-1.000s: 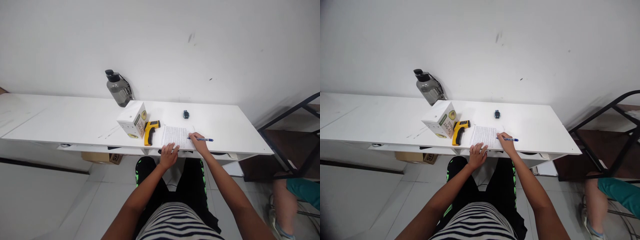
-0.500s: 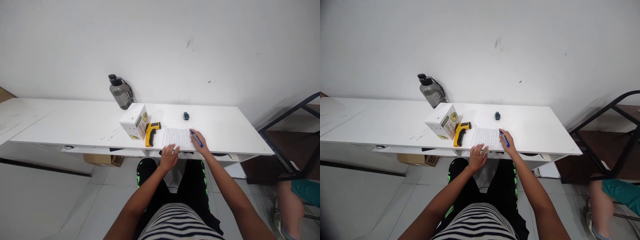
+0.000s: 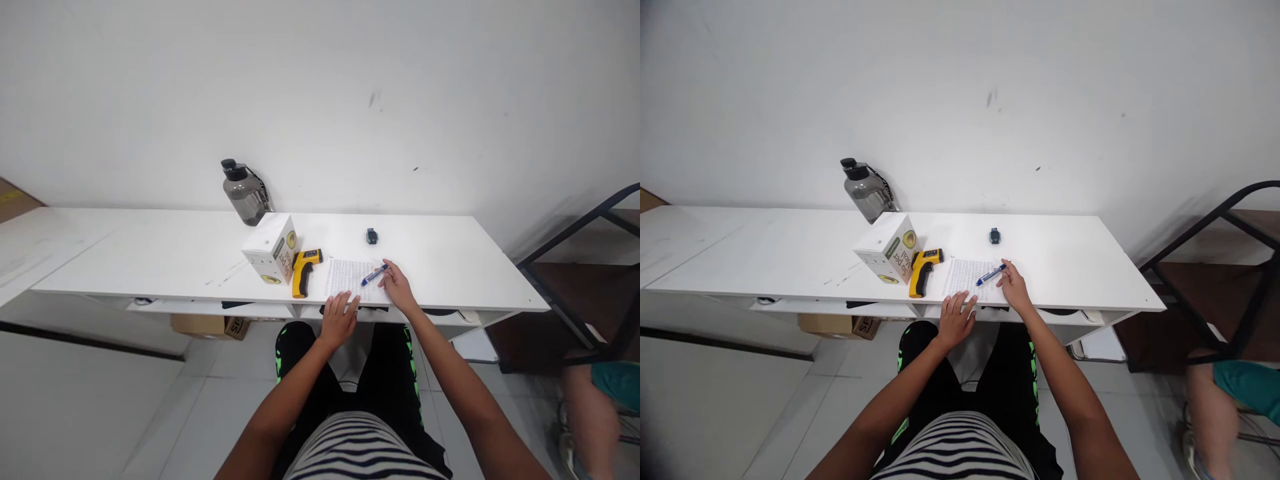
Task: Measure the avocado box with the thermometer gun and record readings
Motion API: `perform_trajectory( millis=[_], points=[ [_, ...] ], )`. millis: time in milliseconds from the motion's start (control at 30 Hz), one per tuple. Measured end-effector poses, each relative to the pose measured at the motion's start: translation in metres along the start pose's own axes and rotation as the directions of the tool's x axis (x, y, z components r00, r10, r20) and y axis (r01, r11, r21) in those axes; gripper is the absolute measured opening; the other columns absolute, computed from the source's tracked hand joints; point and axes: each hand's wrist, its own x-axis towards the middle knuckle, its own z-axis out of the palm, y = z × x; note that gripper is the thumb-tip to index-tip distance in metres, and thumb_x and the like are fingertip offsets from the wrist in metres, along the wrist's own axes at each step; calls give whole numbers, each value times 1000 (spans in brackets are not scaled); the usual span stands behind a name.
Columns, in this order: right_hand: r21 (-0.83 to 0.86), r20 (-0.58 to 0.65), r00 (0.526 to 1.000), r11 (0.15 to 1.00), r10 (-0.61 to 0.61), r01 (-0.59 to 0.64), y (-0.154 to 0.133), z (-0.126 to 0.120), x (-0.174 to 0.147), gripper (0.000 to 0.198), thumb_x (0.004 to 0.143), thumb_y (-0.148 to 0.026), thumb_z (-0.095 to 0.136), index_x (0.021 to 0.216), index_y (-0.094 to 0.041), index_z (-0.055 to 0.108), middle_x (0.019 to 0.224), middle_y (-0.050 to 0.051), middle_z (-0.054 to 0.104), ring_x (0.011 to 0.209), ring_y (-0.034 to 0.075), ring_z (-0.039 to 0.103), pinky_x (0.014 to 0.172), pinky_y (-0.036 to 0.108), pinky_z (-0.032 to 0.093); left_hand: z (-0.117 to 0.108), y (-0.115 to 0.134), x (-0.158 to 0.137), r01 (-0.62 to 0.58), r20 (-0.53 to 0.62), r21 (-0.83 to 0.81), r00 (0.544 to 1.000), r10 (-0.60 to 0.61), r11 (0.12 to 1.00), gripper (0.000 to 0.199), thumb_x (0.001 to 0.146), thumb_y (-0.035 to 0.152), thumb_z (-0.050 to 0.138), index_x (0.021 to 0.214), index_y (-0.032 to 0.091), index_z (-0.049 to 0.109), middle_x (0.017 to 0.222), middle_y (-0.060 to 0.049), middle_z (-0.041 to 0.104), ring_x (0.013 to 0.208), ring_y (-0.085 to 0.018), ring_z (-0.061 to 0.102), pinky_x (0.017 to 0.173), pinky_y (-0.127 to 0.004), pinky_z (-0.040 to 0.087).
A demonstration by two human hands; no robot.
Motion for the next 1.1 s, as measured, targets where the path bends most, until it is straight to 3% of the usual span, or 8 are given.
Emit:
perform_trajectory(
  millis=[367, 1100],
  points=[
    [93, -32, 994, 990, 109, -105, -4, 1, 0, 54, 78, -30, 45, 131, -17, 46, 110, 10, 65, 64, 14, 60, 65, 33, 50, -6, 2, 4, 8, 1, -21, 1000, -8, 1000, 47, 85, 27, 54, 132, 24, 50, 130, -9, 55, 123, -25, 46, 107, -44, 27],
    [13, -54, 993, 995, 100, -100, -5, 3, 0, 51, 81, -30, 44, 130, -18, 48, 102, 6, 65, 64, 13, 61, 69, 31, 50, -41, 10, 19, 78, 203, -66, 977, -63, 995, 45, 87, 28, 49, 133, 24, 49, 134, -8, 52, 123, -26, 44, 106, -45, 30]
  ],
)
